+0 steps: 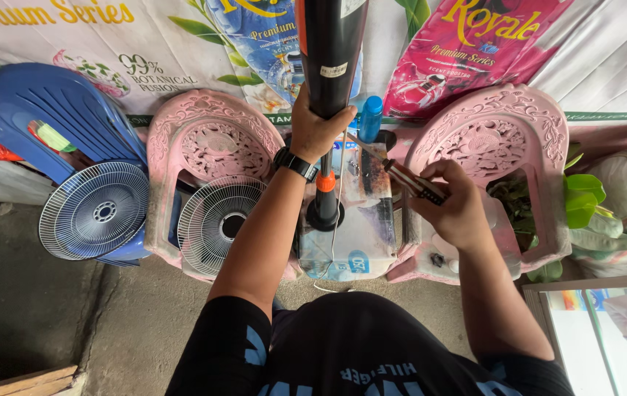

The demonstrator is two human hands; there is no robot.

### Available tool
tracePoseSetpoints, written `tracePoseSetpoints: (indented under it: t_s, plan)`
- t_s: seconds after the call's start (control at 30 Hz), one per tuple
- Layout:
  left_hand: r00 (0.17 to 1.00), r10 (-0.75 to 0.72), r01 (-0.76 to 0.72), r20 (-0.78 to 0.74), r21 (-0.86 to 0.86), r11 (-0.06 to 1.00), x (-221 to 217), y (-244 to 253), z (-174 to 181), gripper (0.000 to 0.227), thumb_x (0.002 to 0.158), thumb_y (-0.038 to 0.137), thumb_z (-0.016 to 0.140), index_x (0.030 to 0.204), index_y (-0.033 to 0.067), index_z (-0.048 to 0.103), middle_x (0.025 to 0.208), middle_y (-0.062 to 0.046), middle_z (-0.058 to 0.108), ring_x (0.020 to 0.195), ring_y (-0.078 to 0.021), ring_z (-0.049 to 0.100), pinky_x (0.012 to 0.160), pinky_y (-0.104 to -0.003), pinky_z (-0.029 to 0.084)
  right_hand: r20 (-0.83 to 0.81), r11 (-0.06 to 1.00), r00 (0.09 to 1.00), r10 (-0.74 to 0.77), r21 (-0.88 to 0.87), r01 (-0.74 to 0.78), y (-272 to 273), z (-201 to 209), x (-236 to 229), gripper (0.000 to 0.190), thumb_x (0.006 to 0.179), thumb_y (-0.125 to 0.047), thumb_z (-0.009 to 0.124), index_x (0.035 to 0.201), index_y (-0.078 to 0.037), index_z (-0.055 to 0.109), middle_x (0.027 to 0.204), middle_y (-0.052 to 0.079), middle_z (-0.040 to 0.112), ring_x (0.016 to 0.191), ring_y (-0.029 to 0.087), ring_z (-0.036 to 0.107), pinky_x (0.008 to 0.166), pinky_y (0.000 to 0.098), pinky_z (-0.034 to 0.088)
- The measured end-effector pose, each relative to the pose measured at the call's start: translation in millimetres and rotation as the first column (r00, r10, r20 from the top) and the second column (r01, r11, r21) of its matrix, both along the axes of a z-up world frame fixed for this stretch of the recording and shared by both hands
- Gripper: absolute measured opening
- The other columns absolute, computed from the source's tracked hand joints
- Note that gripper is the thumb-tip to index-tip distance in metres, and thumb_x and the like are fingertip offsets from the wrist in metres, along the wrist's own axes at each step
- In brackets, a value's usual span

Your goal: The person assembles a standing fan by attaching the pole to the base, inserting the motor housing, and securing it with a screwdriver. They then attach the fan blade to the motor housing.

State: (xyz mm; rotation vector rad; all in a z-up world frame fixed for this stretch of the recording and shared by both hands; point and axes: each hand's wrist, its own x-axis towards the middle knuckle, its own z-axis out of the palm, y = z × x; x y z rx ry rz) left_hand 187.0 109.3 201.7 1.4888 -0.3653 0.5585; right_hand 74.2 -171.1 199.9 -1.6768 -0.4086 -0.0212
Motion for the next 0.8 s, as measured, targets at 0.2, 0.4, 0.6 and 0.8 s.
tracePoseSetpoints:
  t_s: [0.2,0.4,0.6,0.8]
  plan:
    - [0.999,-0.006,0.007,-0.052,0.003,1.0,-3,0,2,0.041,0.083,0.006,0.081,0.115,0.004,0.056,0.093,-0.003,0.068,0.078,-0.0109,0.067,0.071,-0.029,0.059,0.012,0.981,0.986,-0.169,0.095,0.167,7,-20,-4,0.025,0.104,-0.003,0.068,0.127,0.002,0.062,0.087,0.004,0.069,0.066,0.006,0.059,0.058,0.0202,0.049]
    - [0.999,-0.028,0.027,-0.035,-0.029,0.999,-4,-1,3,0.04,0.084,0.006,0.08,0.115,0.0038,0.056,0.093,-0.003,0.069,0.079,-0.011,0.068,0.071,-0.028,0.06,0.096,0.966,0.99,-0.101,0.249,0.075,11,-25,-8,0.048,0.095,0.002,0.067,0.134,-0.001,0.04,0.117,-0.006,0.054,0.082,0.004,0.053,0.066,0.0191,0.046]
    - [0.999,-0.024,0.023,-0.033,-0.02,1.0,-5,1,3,0.04,0.084,0.007,0.08,0.116,0.004,0.057,0.094,-0.003,0.068,0.079,-0.0104,0.067,0.071,-0.028,0.059,0.028,0.961,0.981,-0.191,0.208,0.181,15,-31,-9,0.028,0.112,-0.003,0.052,0.138,-0.003,0.045,0.089,0.008,0.062,0.064,0.01,0.055,0.054,0.0229,0.044]
    - [1.0,-0.024,0.024,0.013,0.003,1.0,-3,1,3,0.039,0.085,0.007,0.08,0.117,0.005,0.059,0.096,-0.002,0.068,0.084,-0.0104,0.066,0.077,-0.029,0.058,0.037,0.927,0.993,-0.114,0.365,0.092,17,-30,-12,0.053,0.1,0.002,0.057,0.146,-0.008,0.034,0.117,0.003,0.058,0.072,0.006,0.056,0.057,0.0211,0.047]
